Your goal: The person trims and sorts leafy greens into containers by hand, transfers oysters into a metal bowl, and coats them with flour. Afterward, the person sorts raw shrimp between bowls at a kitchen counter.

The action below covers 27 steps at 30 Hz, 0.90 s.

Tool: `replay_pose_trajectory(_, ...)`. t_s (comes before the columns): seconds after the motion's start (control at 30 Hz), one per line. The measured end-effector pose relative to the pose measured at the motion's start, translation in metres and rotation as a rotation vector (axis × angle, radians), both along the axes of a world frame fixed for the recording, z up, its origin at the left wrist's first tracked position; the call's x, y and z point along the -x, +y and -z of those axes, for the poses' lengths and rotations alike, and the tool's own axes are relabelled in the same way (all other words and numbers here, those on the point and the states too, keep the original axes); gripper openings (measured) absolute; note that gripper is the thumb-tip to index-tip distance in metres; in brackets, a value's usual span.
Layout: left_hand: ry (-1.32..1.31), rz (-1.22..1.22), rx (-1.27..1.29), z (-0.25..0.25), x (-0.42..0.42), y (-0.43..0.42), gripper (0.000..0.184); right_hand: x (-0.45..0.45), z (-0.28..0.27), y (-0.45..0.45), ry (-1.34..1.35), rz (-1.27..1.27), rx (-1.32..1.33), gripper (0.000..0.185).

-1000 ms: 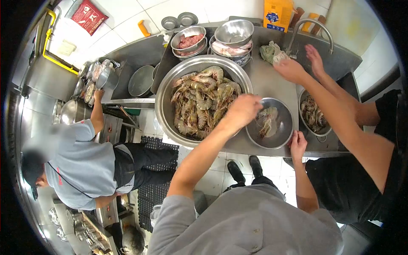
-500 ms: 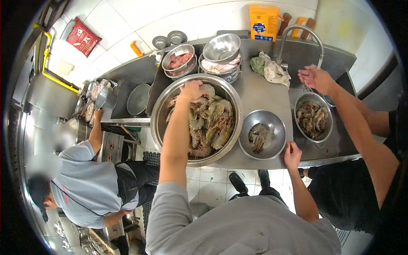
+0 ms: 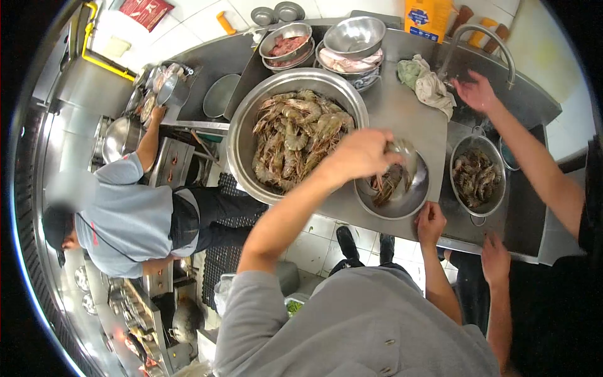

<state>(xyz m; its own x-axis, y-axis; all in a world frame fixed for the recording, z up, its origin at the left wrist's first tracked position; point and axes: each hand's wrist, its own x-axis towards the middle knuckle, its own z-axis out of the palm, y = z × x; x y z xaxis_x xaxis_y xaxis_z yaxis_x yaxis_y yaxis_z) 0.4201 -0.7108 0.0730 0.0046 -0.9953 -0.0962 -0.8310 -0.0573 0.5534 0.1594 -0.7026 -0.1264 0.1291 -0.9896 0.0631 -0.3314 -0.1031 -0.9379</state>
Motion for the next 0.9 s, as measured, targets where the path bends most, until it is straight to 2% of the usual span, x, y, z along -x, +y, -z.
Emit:
replay_pose_trajectory(0.07,-0.030,-0.001,0.126,0.028,0.014,0.007,0.038,0.001,0.003,-0.002,0.004,-0.005,0.008,0.019)
replay_pose_trajectory(0.13,0.014,-0.140,0.087,0.016,0.004,0.008,0.033,0.003,0.009,-0.002,0.050,-0.008,0.050,0.022)
replay_pose_trajectory(0.2,0.060,-0.312,0.246,0.015,-0.039,0.000,0.027,0.002,0.004,-0.001,0.017,0.002,0.055,0.018)
replay_pose_trajectory(0.27,-0.167,-0.374,0.314,0.016,-0.086,-0.013,0.022,0.002,0.003,0.000,-0.001,0.009,0.045,0.017)
replay_pose_trajectory(0.4,-0.475,-0.093,0.076,0.059,-0.150,-0.047,0.025,0.002,0.001,-0.002,0.016,0.004,0.089,0.019)
replay_pose_trajectory(0.43,-0.618,-0.007,-0.108,0.058,-0.149,-0.053,0.035,0.002,-0.001,-0.002,0.028,0.005,0.122,0.019)
replay_pose_trajectory(0.57,-0.690,0.149,-0.358,0.058,-0.143,-0.074,0.053,0.001,-0.005,0.000,-0.031,0.001,0.066,0.020)
replay_pose_trajectory(0.8,-0.690,0.148,-0.577,0.048,-0.145,-0.086,0.045,0.003,-0.004,0.001,-0.062,-0.001,0.014,0.019)
replay_pose_trajectory(0.9,-0.581,0.225,-0.606,0.054,-0.155,-0.085,0.039,0.001,-0.005,0.000,-0.037,0.004,0.066,0.018)
